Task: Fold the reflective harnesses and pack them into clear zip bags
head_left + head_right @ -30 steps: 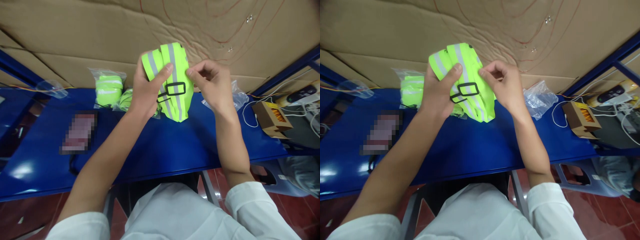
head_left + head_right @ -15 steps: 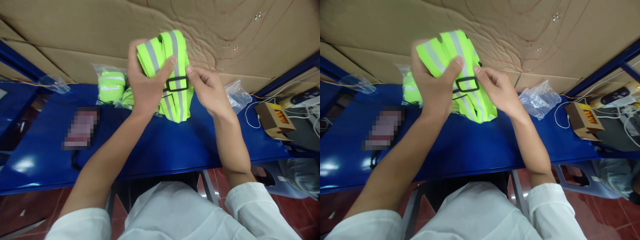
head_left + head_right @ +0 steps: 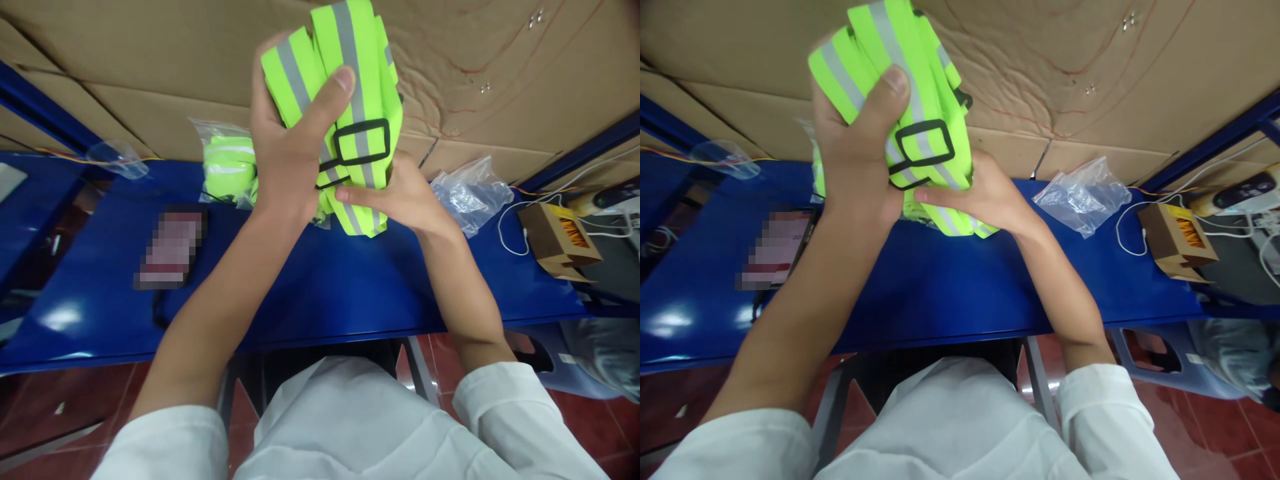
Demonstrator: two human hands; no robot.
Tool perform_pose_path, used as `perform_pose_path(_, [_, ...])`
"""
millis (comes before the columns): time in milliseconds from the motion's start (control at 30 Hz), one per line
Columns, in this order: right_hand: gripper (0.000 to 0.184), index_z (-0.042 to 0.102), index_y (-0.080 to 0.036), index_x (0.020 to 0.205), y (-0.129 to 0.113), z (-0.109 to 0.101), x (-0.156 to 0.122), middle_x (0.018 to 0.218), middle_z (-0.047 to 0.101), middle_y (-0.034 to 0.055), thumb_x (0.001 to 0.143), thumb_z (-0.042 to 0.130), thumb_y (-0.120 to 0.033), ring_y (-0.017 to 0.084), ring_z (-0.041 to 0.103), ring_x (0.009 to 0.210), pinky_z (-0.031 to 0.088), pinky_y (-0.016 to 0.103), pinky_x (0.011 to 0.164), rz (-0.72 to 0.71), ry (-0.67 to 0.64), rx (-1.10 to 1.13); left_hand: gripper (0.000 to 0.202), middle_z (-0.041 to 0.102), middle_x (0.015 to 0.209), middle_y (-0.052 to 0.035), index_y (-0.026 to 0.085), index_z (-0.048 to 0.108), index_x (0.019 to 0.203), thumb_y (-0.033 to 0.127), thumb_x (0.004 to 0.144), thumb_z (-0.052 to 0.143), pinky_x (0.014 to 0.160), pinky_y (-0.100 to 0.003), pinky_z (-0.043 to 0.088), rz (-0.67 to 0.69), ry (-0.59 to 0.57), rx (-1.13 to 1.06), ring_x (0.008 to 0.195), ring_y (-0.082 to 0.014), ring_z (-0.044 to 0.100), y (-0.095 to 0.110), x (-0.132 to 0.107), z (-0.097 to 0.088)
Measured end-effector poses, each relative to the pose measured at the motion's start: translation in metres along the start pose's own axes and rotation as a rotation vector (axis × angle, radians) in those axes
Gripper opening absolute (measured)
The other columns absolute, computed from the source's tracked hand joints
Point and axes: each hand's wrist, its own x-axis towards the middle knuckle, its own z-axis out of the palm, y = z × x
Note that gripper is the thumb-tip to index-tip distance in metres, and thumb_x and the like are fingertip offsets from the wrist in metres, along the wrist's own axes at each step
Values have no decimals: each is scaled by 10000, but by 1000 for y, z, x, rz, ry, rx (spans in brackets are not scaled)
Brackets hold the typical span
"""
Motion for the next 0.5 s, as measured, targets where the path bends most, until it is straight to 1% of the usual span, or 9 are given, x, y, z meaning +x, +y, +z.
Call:
perform_pose_path(33, [589,751,-199,1145,2,1,1,1170,780,20,660,980,-441,311,706,1244,605,481,1093,-12,-23,4,262,733,1137,-5,230,529,1157,99,982,674,1073,-385,557,25,-54,-15,1164,-225,709,-2,0,-2])
perform_pose_path(67, [608,745,-207,1165,4,1,2,1202,777,19,653,986,-430,306,700,1258,595,474,1117,-26,-45,12,257,739,1140,-7,237,539,1160,114,979,674,1065,-393,562,23,-72,-31,1161,-231,716,-5,1,-3])
perform_pose_path(167, [586,737,-225,1199,12,-1,3,1256,770,22,698,965,-424,289,706,1254,589,447,1139,-59,-117,34,268,745,1120,-16,242,578,1144,113,942,697,1063,-404,570,31,-79,-44,1163,-247,728,-7,0,-6])
perform_pose_path(233, [562,742,-221,1204,17,-5,4,1246,773,26,730,939,-450,298,712,1244,587,469,1139,-72,-153,11,260,750,1113,-25,245,612,1111,126,910,726,1057,-432,586,36,-88,-32,1156,-267,738,-6,-1,-6])
perform_pose_path(300, [604,743,-212,1219,22,-9,6,1253,768,33,717,937,-487,320,699,1263,563,514,1160,-81,-172,-43,226,765,1155,-14,283,657,1066,195,888,766,1051,-454,602,-14,-116,10,1196,-287,730,-5,-2,-5])
perform_pose_path(400, [717,731,-214,1252,26,-13,9,1300,748,40,646,964,-520,344,663,1309,519,549,1199,-84,-182,-129,175,784,1182,18,341,707,988,286,850,800,1054,-479,622,-115,-153,50,1254,-304,711,-4,-3,-5])
perform_pose_path(433, [727,727,-216,1249,27,-15,10,1313,741,42,635,966,-523,348,652,1321,509,548,1210,-91,-166,-161,164,792,1157,15,338,717,964,283,837,804,1055,-488,629,-140,-165,40,1234,-309,721,-4,-3,-5])
perform_pose_path(500, [675,728,-219,1195,27,-19,10,1320,733,41,639,959,-524,353,627,1340,484,533,1233,-117,-80,-229,154,800,1097,7,317,729,933,255,820,814,1057,-491,639,-182,-205,17,1184,-311,745,-4,-3,-6])
